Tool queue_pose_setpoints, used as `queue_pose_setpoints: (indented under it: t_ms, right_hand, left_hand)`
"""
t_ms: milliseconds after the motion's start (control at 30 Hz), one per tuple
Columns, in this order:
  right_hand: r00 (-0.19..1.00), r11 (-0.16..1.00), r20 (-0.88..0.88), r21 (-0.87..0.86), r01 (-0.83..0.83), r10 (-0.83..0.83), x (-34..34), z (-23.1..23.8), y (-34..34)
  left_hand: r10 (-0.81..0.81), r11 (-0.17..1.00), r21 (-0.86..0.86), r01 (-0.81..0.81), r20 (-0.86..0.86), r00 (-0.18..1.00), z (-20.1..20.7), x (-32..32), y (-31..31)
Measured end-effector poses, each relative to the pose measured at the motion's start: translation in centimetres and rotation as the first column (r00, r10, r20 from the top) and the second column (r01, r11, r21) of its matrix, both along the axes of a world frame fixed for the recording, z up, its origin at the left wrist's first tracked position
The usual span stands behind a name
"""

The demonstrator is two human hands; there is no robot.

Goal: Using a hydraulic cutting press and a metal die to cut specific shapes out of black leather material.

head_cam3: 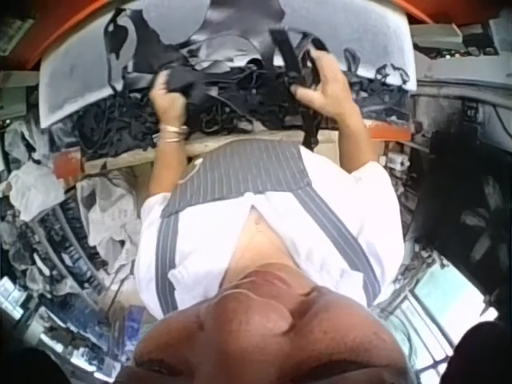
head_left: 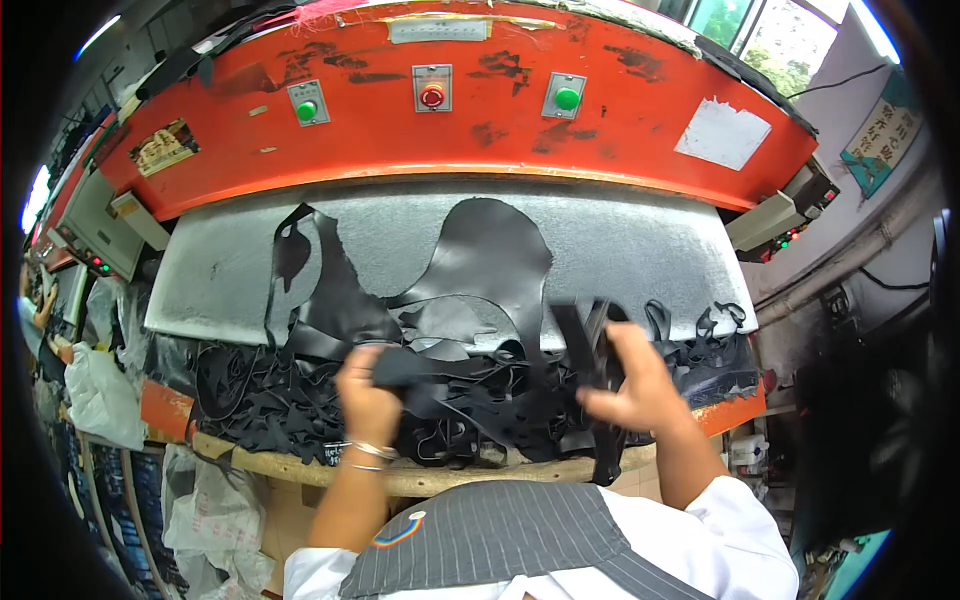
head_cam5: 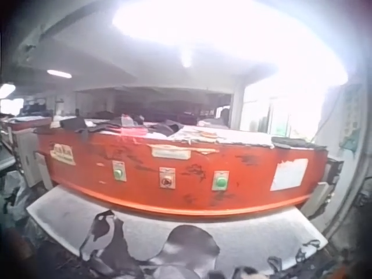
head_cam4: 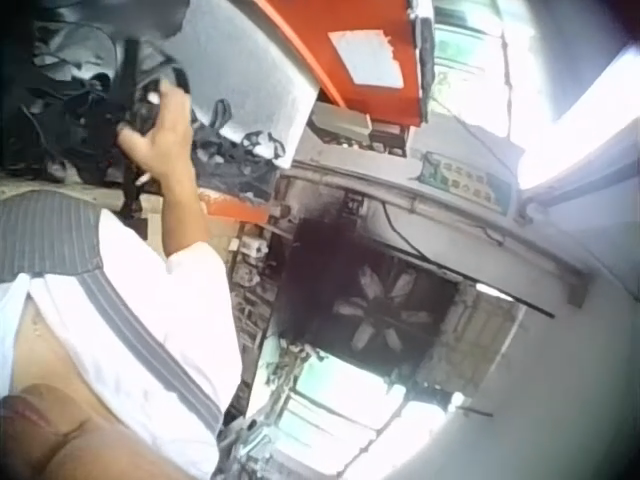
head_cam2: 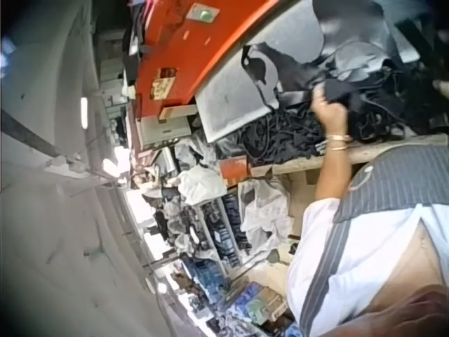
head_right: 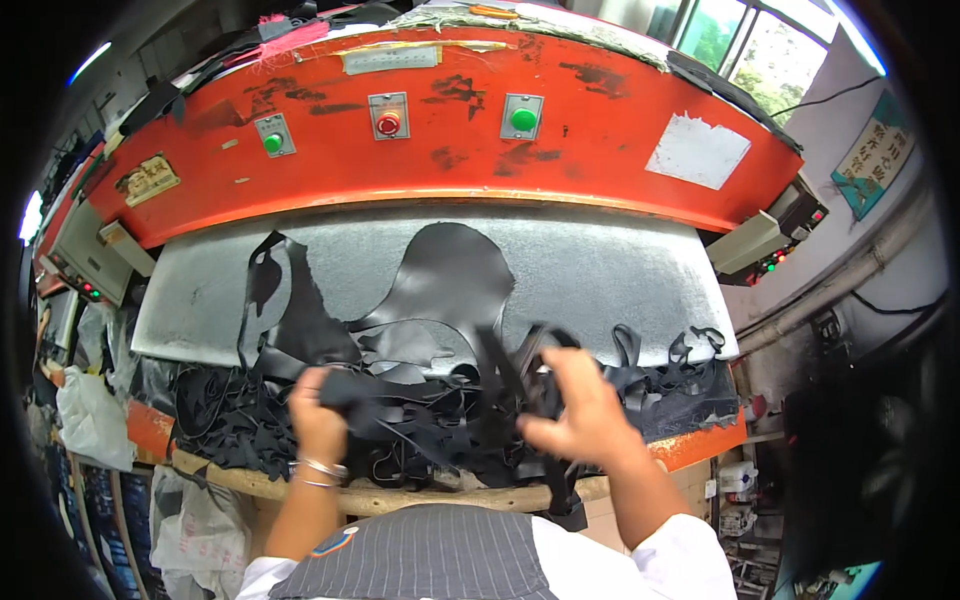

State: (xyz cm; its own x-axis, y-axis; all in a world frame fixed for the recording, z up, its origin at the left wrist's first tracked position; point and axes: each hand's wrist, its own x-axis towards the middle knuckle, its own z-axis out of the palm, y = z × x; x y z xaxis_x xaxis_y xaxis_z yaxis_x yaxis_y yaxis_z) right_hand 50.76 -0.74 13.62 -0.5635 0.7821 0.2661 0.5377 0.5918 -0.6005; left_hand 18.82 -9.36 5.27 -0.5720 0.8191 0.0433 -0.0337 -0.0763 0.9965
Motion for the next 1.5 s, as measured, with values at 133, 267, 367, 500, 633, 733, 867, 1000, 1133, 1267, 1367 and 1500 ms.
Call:
queue_pose_setpoints:
  t_ms: [133,267,367,500,633,733,867,1000,1133,1267,1367,1500]
  right_hand:
    - [0.858,0.882,0.312,-0.105,0.459,-0.409,1.0,-1.6,5.4]
    - [0.627,0.681,0.559,-0.144,0.718,-0.543,-0.7,-6.0,10.4]
    - [0.581,0.826,0.634,0.171,0.537,-0.510,-1.9,-7.4,9.0]
    - [0.984,0.912,0.161,0.410,0.008,-0.081,-10.4,-3.1,8.1]
    - [0.865,0.813,0.107,0.303,-0.498,0.490,-21.1,-4.6,7.2]
    - [0.787,0.866,0.411,-0.012,-0.500,0.460,-25.5,-6.5,6.9]
    - [0.620,0.954,0.729,-0.270,-0.128,0.290,-23.7,-5.3,9.4]
    - [0.618,0.950,0.770,-0.289,0.121,0.156,-18.7,-5.0,10.2]
    - [0.725,0.991,0.688,-0.113,0.069,0.028,-15.6,-7.9,9.7]
    - [0.914,0.989,0.397,0.147,0.027,-0.084,-14.2,-11.2,11.1]
    - [0.911,0.977,0.362,0.148,0.153,-0.197,-10.8,-8.6,9.6]
    - [0.824,0.962,0.508,0.227,0.151,-0.250,-2.6,-7.4,7.8]
  left_hand:
    - [0.337,0.941,0.010,-0.337,-0.002,0.941,-0.6,-13.2,-1.9]
    - [0.330,0.936,-0.078,-0.344,-0.149,0.932,-1.8,-21.1,-5.2]
    - [0.199,0.975,-0.090,-0.202,-0.049,0.979,-0.1,-16.3,-5.3]
    - [-0.165,0.985,-0.046,0.166,0.006,0.986,0.9,-6.6,-2.4]
    - [-0.507,0.861,0.069,0.503,0.180,0.843,2.8,1.1,-1.0]
    - [-0.657,0.734,0.200,0.649,-0.033,0.753,4.6,2.0,-0.6]
    - [-0.601,0.756,0.488,0.436,0.253,0.758,6.1,0.5,-1.8]
    - [-0.390,0.782,0.609,0.133,0.312,0.866,5.7,-6.7,-4.5]
    - [0.063,0.806,0.444,-0.391,0.592,0.804,4.0,-20.4,-10.5]
    - [0.415,0.905,-0.063,-0.420,-0.079,0.906,2.1,-26.3,-12.4]
    - [-0.414,0.584,-0.676,-0.449,-0.724,0.552,2.9,-25.2,-13.9]
    - [-0.313,0.799,-0.521,-0.302,-0.787,0.531,6.0,-22.0,-11.1]
